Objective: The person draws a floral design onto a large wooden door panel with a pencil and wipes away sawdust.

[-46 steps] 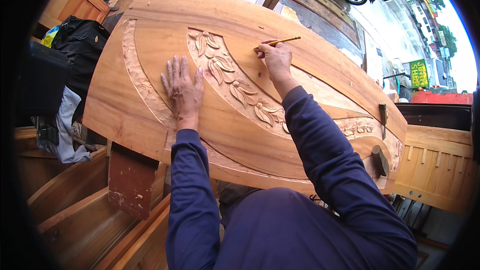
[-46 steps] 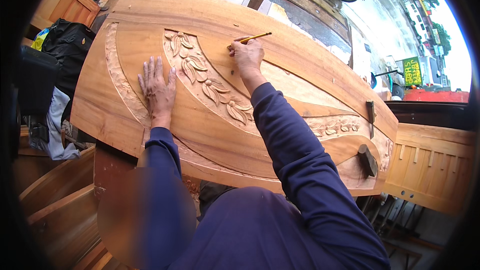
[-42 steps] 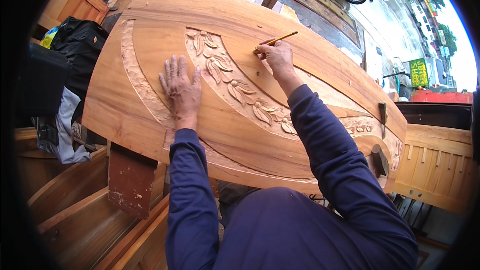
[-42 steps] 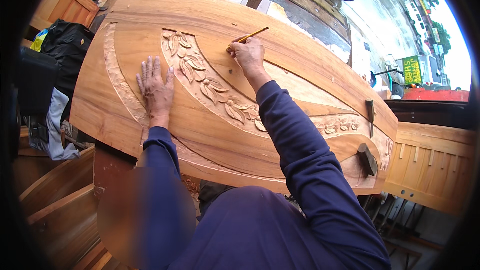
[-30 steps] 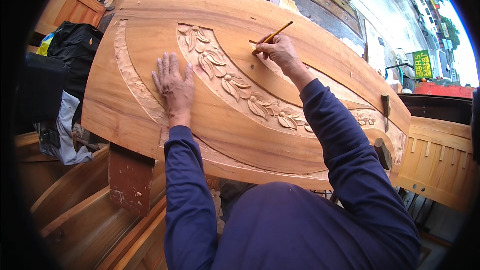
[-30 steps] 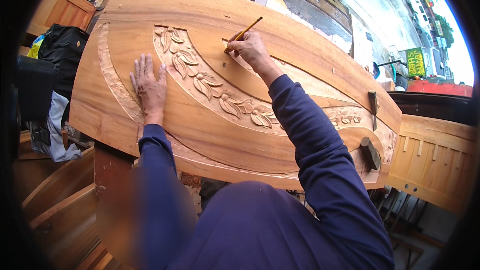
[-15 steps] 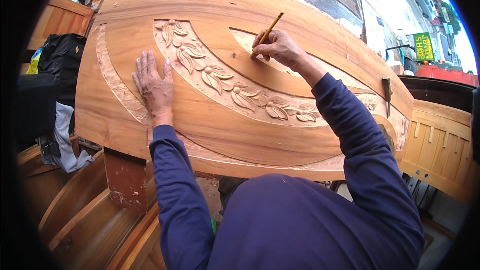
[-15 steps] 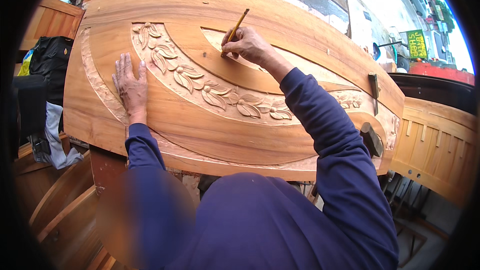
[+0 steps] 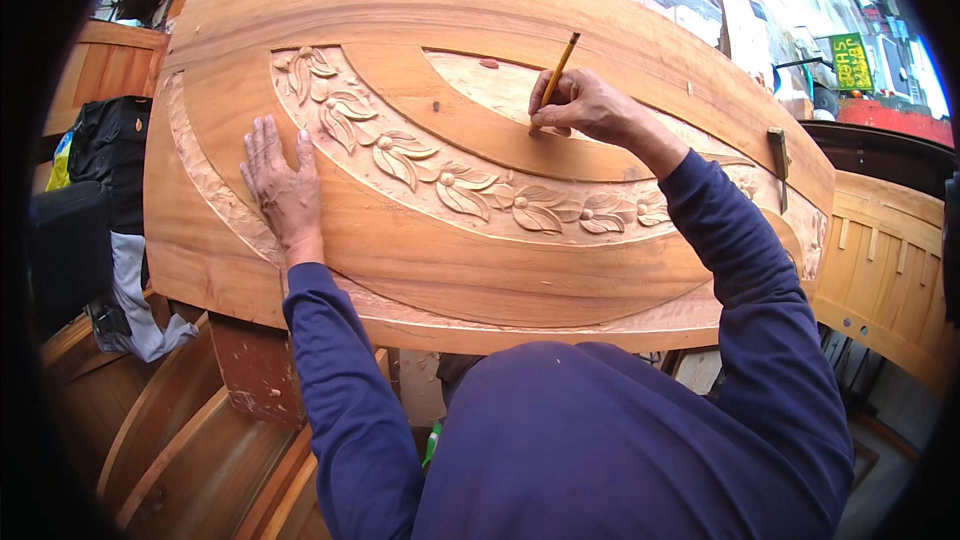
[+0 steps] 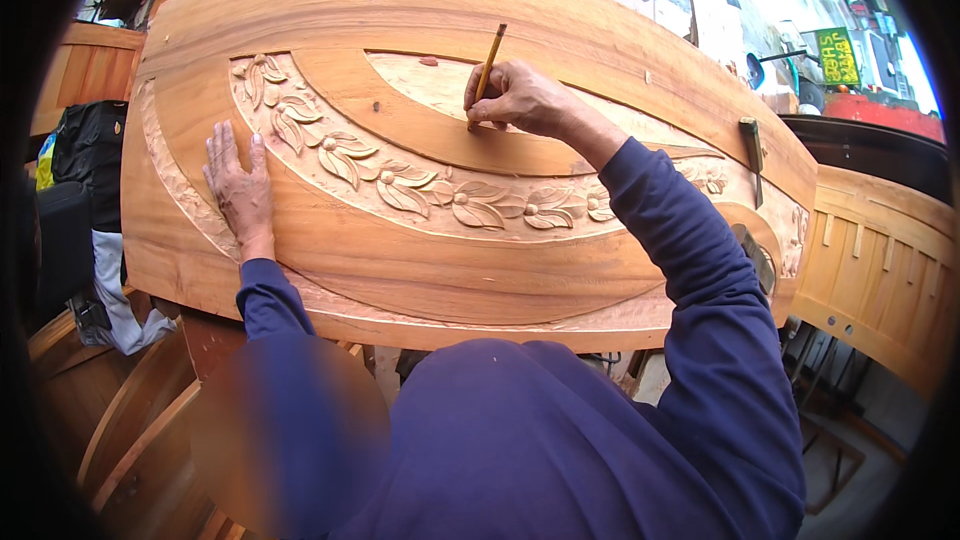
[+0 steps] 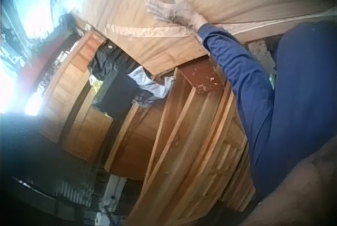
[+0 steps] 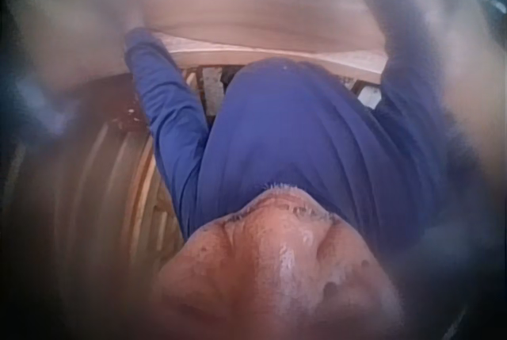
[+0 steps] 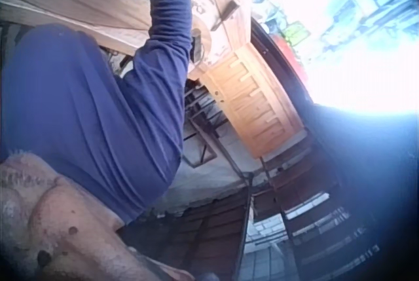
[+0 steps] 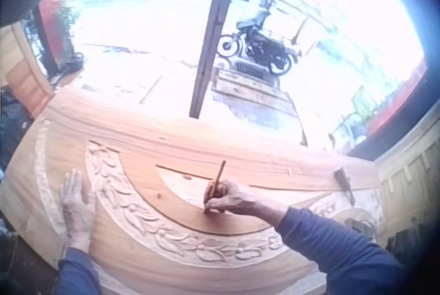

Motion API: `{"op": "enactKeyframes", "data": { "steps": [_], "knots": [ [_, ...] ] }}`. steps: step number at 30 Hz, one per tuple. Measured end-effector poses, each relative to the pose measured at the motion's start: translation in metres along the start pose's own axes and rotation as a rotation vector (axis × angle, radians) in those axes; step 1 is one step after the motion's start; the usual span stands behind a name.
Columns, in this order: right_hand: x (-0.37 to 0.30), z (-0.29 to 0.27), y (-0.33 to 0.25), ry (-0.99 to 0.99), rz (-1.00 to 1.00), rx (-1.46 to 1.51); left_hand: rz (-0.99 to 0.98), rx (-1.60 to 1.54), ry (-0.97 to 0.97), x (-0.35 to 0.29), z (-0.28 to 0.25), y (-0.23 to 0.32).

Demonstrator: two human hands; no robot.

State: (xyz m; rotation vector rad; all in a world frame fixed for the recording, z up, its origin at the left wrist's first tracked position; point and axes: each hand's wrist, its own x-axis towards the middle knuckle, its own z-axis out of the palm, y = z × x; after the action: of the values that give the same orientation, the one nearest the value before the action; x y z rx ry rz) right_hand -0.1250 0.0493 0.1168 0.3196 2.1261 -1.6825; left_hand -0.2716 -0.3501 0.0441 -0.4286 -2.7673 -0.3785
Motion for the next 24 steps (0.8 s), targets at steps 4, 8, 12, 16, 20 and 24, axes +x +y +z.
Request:
{"op": "enactKeyframes", "data": {
  "steps": [4,8,12,16,20,24],
  "knots": [
    [-0.013,-0.01,0.003,-0.032,0.041,-0.036,0.008,-0.001,0.005,0.0,0.0,-0.001],
    [-0.023,-0.021,0.007,-0.046,0.058,-0.095,0.015,0.008,0.02,-0.001,0.0,-0.001],
    [-0.031,-0.03,0.011,-0.056,0.079,-0.137,0.024,0.006,0.019,0.0,0.001,-0.001],
    [-0.034,-0.032,0.012,-0.067,0.076,-0.169,0.021,0.002,0.021,0.0,0.002,-0.001],
    [-0.032,-0.034,0.016,-0.05,0.065,-0.223,0.02,-0.005,0.019,-0.001,0.001,-0.002],
    [-0.029,-0.025,0.012,-0.047,0.049,-0.061,0.017,-0.001,0.019,-0.001,0.003,-0.004]
  ]
}}
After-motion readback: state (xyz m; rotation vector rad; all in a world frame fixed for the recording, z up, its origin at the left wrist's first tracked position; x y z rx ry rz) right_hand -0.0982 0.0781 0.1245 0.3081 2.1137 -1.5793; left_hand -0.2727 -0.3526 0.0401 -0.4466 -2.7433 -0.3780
